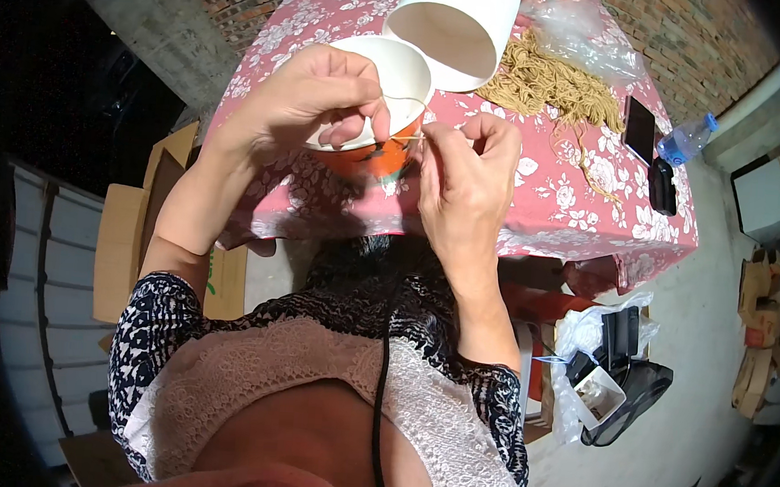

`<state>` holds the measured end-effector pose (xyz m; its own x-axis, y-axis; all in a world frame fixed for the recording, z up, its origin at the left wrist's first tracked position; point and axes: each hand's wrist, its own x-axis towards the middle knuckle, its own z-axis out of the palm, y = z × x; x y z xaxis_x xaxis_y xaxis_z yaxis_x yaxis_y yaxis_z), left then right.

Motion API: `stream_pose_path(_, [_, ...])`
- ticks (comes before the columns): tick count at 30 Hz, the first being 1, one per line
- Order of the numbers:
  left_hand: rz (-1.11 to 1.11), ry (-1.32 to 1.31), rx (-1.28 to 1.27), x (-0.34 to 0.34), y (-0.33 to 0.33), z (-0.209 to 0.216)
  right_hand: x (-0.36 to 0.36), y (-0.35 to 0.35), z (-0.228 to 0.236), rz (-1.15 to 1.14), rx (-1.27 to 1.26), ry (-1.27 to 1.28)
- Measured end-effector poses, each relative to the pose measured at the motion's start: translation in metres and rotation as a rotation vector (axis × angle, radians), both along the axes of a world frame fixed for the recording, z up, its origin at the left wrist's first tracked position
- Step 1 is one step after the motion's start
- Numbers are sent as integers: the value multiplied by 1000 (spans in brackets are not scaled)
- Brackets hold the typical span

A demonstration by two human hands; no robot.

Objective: Unpacking paper buckets, filling them with wood shavings, and threading string through the rim holes.

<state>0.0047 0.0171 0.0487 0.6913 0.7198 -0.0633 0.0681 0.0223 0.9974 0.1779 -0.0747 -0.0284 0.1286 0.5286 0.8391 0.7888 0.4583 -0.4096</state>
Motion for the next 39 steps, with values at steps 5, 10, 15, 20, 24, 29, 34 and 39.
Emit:
stream_pose_path(5, [-20, 47, 41, 2, 5, -9, 1, 9, 3, 36, 57, 87])
stream_pose_path(10, [-43, 99, 138, 9, 3, -14, 0, 30, 23, 210, 114, 59])
stream_pose_path(15, [-81, 145, 132, 11, 7, -14, 9, 51, 30, 398, 9, 77])
stream_pose_path(20, [-43, 92, 107, 8, 6, -15, 28, 45, 15, 324, -11, 152])
stream_pose_path(24, [-55, 28, 92, 9, 5, -16, 25, 33, 6, 373, -135, 116])
stream_pose_path(29, [-86, 2, 72, 12, 5, -15, 16, 35, 8, 395, -138, 144])
stream_pose_path(34, [-69, 1, 37, 12, 7, -15, 6, 25, 6, 319, -126, 289])
stream_pose_path(39, [-92, -31, -11, 11, 12, -18, -10, 18, -1, 224, 23, 218])
